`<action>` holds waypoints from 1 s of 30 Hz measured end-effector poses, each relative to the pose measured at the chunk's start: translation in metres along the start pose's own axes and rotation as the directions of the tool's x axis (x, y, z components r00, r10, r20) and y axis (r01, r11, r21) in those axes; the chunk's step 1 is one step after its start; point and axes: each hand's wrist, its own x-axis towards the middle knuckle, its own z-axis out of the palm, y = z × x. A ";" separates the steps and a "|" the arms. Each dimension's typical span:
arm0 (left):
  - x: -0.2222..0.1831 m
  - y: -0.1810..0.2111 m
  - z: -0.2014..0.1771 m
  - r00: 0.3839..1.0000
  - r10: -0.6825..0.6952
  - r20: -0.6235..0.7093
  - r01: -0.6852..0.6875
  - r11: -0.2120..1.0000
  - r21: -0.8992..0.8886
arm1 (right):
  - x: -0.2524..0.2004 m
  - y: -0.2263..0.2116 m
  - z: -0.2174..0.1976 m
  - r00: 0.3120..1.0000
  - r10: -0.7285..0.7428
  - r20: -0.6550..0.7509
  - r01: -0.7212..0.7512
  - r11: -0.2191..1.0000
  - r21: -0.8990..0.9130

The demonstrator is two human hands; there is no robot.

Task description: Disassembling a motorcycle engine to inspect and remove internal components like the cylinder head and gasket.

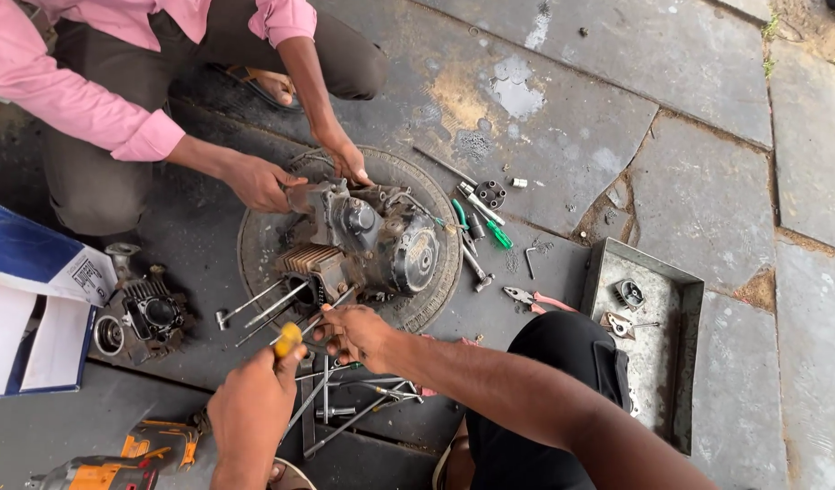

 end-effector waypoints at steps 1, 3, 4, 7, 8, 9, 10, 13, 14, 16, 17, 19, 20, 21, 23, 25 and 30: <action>0.003 -0.006 0.009 1.000 -0.003 0.003 0.003 1.000 -0.001 | 0.000 0.001 0.000 1.000 0.004 0.000 -0.004 1.000 0.000; 0.009 -0.018 0.026 0.976 -0.146 0.158 0.194 0.916 -0.351 | 0.000 0.000 0.002 1.000 0.014 -0.016 -0.014 1.000 0.006; 0.014 -0.027 0.035 0.976 -0.148 0.157 0.195 0.916 -0.352 | 0.002 0.000 0.002 1.000 0.015 -0.014 -0.014 1.000 0.005; 0.016 -0.039 0.045 0.946 -0.187 0.265 0.318 0.690 -0.650 | 0.004 0.005 0.000 0.999 -0.007 -0.046 0.005 0.999 -0.032; 0.009 -0.036 0.036 0.977 -0.183 0.105 0.211 0.830 -0.516 | 0.006 0.006 -0.001 0.998 -0.010 -0.060 0.007 0.998 -0.056; 0.004 -0.031 0.027 0.988 -0.144 -0.059 0.115 0.931 -0.346 | 0.009 0.005 -0.002 0.997 -0.017 -0.071 0.011 0.996 -0.087; 0.004 -0.028 0.023 0.987 -0.145 -0.064 0.114 0.929 -0.352 | 0.010 0.004 -0.003 0.997 -0.020 -0.070 0.013 0.995 -0.094; -0.001 -0.023 0.014 0.872 0.326 -0.366 -0.246 0.937 0.249 | 0.009 0.007 -0.004 0.997 -0.011 -0.075 0.007 0.999 -0.054; 0.000 -0.021 0.012 0.830 0.428 -0.358 -0.341 0.897 0.281 | 0.007 0.006 -0.004 0.997 -0.013 -0.072 0.010 0.999 -0.051; -0.003 -0.014 0.005 0.783 0.515 -0.348 -0.423 0.852 0.309 | 0.005 0.005 -0.003 0.998 -0.008 -0.064 0.005 0.998 -0.055; -0.004 -0.007 0.000 0.874 0.404 -0.272 -0.362 0.912 0.192 | 0.004 0.003 -0.003 0.999 -0.020 -0.044 0.018 0.999 -0.034; -0.001 -0.004 0.002 0.941 0.288 -0.178 -0.278 0.957 0.081 | 0.001 0.001 -0.002 0.999 -0.031 -0.022 0.031 0.999 -0.012; 0.003 -0.007 0.010 0.992 0.099 -0.074 -0.110 0.980 -0.164 | -0.001 0.000 0.000 0.999 -0.026 -0.029 0.026 1.000 -0.003; 0.006 -0.009 0.018 0.995 -0.064 0.076 0.088 0.922 -0.378 | -0.004 -0.001 0.000 0.999 -0.021 -0.036 0.022 1.000 0.005; 0.009 -0.011 0.020 0.973 -0.150 0.176 0.221 0.824 -0.521 | -0.005 -0.001 0.001 1.000 -0.018 -0.022 0.018 1.000 -0.002; 0.005 -0.010 0.013 0.935 -0.216 0.283 0.351 0.689 -0.634 | -0.004 -0.001 0.000 1.000 -0.016 -0.003 0.016 1.000 -0.013; 0.005 -0.030 0.027 0.895 0.301 -0.330 -0.250 0.950 0.188 | 0.004 0.006 -0.006 0.999 -0.031 -0.015 0.030 0.999 -0.035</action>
